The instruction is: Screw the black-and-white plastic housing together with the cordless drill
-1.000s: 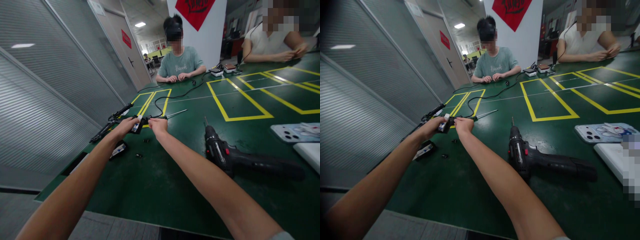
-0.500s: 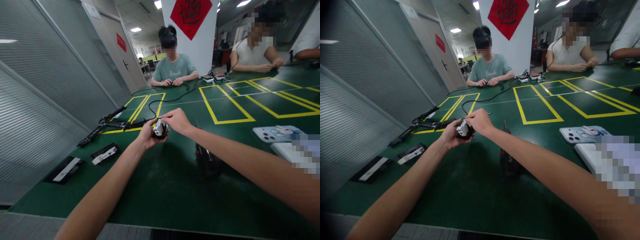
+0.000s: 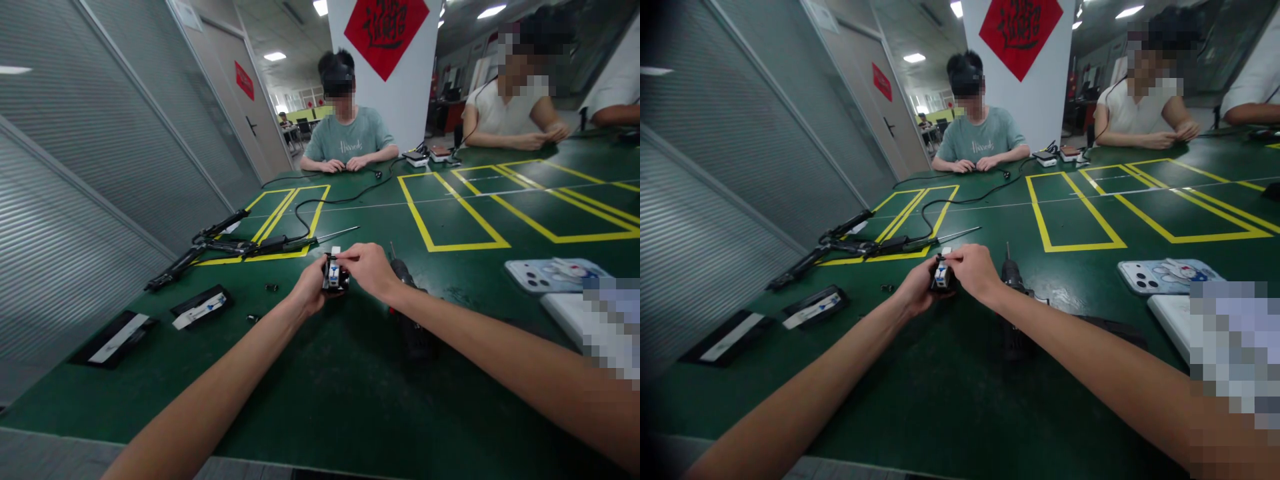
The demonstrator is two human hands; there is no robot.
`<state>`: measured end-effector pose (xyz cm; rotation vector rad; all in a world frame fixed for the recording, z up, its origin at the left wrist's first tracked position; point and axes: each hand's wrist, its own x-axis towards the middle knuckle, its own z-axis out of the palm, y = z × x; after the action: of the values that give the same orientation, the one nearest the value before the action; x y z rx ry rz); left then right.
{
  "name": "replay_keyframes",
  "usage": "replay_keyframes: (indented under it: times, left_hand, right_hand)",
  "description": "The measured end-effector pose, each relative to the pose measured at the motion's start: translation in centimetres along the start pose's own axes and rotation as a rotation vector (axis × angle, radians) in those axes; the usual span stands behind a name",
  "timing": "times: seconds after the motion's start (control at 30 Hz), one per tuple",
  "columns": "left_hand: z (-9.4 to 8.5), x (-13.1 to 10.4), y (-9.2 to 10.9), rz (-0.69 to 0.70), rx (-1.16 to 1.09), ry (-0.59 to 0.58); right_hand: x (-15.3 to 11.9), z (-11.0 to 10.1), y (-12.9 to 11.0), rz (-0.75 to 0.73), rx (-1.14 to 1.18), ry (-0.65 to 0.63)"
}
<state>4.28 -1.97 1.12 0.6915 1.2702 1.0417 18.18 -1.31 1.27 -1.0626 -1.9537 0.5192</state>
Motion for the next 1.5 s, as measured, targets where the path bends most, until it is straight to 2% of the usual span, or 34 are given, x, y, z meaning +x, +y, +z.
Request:
replay_keyframes:
  times: [0.07,0.3,0.67,0.9,1.2,1.5]
  left_hand:
    - [0.0,-0.2,0.1,-0.014,-0.011,-0.016]
    - [-0.4,-1.0,0.8,-0.064,-0.021,-0.201]
    - [-0.4,-1.3,0.2,0.016,0.012,-0.192]
    - [-0.6,-1.3,-1.2,0.135,0.012,-0.281]
    - [0.1,-1.9,-2.4,0.313,0.137,-0.385]
    - [-0.4,-1.6,-2.5,0.432,0.305,-0.459]
  right_hand:
    - [-0.1,-0.2,-0.1,-0.016,-0.021,0.0]
    - [-0.8,-0.9,-0.6,-0.093,-0.079,-0.027]
    - [-1.3,-1.1,-0.6,-0.186,-0.134,-0.091]
    - [-2.6,-2.3,-1.3,-0.07,-0.027,-0.047]
    - [-5.0,-4.2,0.1,0.154,0.216,-0.131]
    - [-5.6,-4.2,-1.0,0.227,0.202,-0.154]
